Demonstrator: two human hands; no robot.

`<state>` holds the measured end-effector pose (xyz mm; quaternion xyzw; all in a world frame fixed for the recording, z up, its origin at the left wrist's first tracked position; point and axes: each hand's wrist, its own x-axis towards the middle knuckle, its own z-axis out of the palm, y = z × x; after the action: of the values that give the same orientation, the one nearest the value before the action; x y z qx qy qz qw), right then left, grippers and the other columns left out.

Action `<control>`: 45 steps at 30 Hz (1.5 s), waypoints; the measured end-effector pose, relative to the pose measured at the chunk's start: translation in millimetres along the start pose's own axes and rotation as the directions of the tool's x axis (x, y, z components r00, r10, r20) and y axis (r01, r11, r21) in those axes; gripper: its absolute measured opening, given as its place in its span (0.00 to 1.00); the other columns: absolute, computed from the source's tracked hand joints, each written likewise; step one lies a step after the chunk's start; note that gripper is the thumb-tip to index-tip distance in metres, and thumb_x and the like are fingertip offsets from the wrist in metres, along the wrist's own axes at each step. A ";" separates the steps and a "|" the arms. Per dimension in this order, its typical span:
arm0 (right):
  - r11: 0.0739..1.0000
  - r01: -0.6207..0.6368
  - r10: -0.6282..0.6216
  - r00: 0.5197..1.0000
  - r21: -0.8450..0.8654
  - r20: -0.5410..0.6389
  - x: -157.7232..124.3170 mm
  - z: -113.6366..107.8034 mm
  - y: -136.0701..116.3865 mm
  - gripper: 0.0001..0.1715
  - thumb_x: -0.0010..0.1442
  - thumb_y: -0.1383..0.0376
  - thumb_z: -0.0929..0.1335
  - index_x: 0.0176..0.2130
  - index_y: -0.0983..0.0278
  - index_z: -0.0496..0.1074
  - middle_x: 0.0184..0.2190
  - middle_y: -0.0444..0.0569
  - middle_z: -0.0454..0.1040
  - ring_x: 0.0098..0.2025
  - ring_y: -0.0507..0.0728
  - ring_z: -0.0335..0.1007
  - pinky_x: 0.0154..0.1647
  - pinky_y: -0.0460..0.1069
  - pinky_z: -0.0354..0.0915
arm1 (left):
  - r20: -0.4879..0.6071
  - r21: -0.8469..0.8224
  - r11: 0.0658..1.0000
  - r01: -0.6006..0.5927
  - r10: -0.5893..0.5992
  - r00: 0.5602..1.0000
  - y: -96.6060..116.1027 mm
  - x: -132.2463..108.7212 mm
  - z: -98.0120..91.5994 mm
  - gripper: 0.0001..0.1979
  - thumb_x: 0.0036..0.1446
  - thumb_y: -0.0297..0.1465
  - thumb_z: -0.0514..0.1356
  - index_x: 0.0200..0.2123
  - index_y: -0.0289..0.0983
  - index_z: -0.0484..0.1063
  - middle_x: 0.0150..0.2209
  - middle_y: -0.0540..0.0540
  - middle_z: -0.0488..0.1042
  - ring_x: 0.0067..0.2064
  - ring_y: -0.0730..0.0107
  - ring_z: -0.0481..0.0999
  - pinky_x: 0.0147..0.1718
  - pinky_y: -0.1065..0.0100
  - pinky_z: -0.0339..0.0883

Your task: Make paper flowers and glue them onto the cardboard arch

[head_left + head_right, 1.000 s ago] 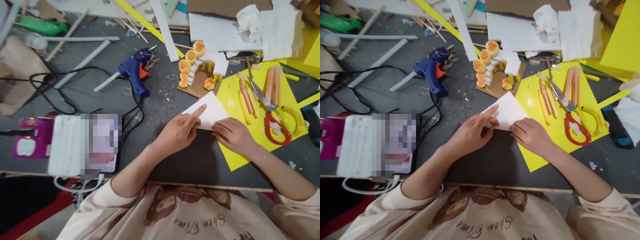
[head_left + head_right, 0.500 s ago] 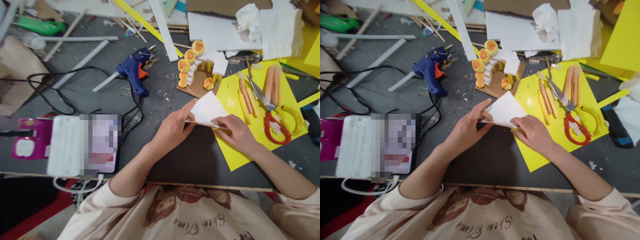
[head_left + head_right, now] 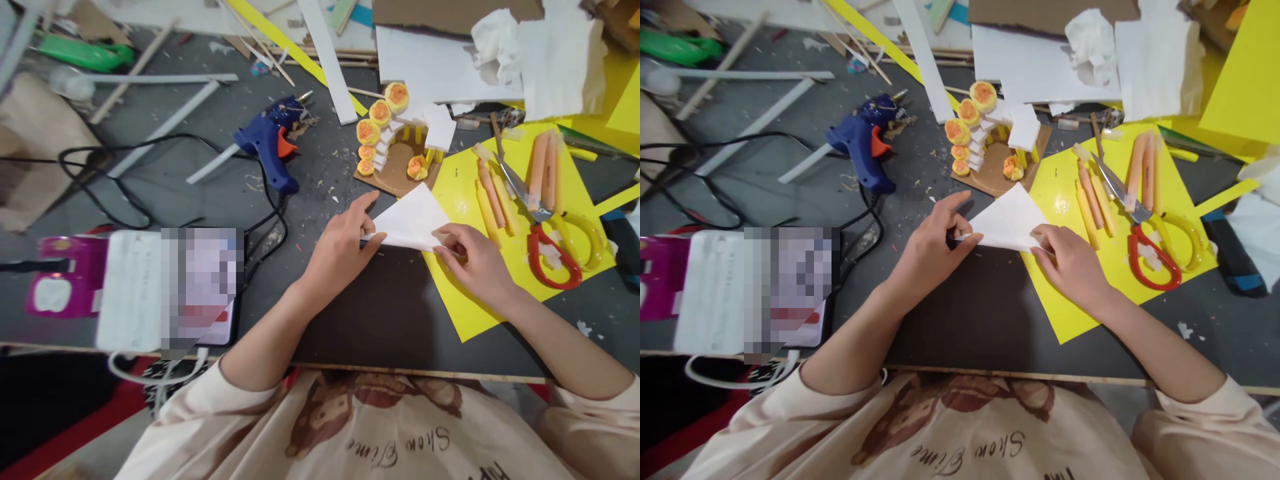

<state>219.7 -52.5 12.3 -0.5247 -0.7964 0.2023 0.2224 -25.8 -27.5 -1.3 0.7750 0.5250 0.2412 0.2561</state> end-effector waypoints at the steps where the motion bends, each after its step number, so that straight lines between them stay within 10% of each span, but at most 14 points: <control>1: 1.000 0.005 -0.005 1.000 -0.020 -0.003 0.1 -0.2 -0.4 0.07 0.64 0.64 0.65 0.44 0.61 0.66 0.30 0.48 0.77 0.31 0.57 0.73 0.29 0.49 0.65 | -0.014 0.017 1.000 0.001 -0.001 1.000 -0.7 -0.2 0.8 0.28 0.57 0.25 0.59 0.61 0.36 0.58 0.33 0.51 0.72 0.35 0.71 0.72 0.41 0.70 0.66; 12: 0.990 -0.125 0.127 0.992 -0.072 0.027 0.4 -7.3 -2.1 0.12 0.58 0.68 0.65 0.44 0.61 0.67 0.26 0.46 0.72 0.30 0.58 0.68 0.31 0.51 0.60 | -0.026 0.156 0.988 -0.004 0.009 1.000 3.3 0.7 -7.6 0.27 0.56 0.24 0.58 0.60 0.37 0.60 0.30 0.53 0.71 0.33 0.70 0.71 0.40 0.69 0.65; 18: 0.996 -0.006 0.003 1.000 -0.087 -0.030 0.7 -6.3 0.7 0.18 0.53 0.73 0.65 0.45 0.60 0.65 0.33 0.49 0.72 0.35 0.60 0.69 0.35 0.54 0.62 | -0.015 0.213 0.977 -0.031 0.036 0.999 4.1 2.4 -13.8 0.28 0.54 0.23 0.57 0.60 0.35 0.62 0.30 0.51 0.71 0.35 0.67 0.71 0.40 0.68 0.65; 26: 0.938 0.320 -0.302 0.943 -0.133 0.143 -2.6 -2.4 0.4 0.27 0.59 0.80 0.60 0.53 0.59 0.62 0.43 0.49 0.79 0.44 0.60 0.73 0.41 0.53 0.64 | 0.122 0.207 0.894 -0.397 0.379 0.917 8.8 -0.4 -9.8 0.27 0.62 0.18 0.47 0.63 0.37 0.58 0.38 0.47 0.77 0.40 0.67 0.74 0.39 0.68 0.63; 45: 0.974 0.177 -0.181 0.983 -0.138 -0.015 -0.8 -1.3 5.0 0.08 0.67 0.64 0.64 0.47 0.60 0.67 0.33 0.50 0.79 0.35 0.59 0.74 0.35 0.53 0.65 | 0.101 0.141 0.985 -0.103 0.089 0.991 6.3 2.4 -10.5 0.28 0.58 0.23 0.55 0.62 0.37 0.59 0.40 0.48 0.79 0.43 0.66 0.78 0.46 0.67 0.67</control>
<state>224.5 -51.4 10.4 -0.4674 -0.8493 0.1193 0.2143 -27.4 -25.7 11.0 0.8266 0.4904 0.1776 0.2112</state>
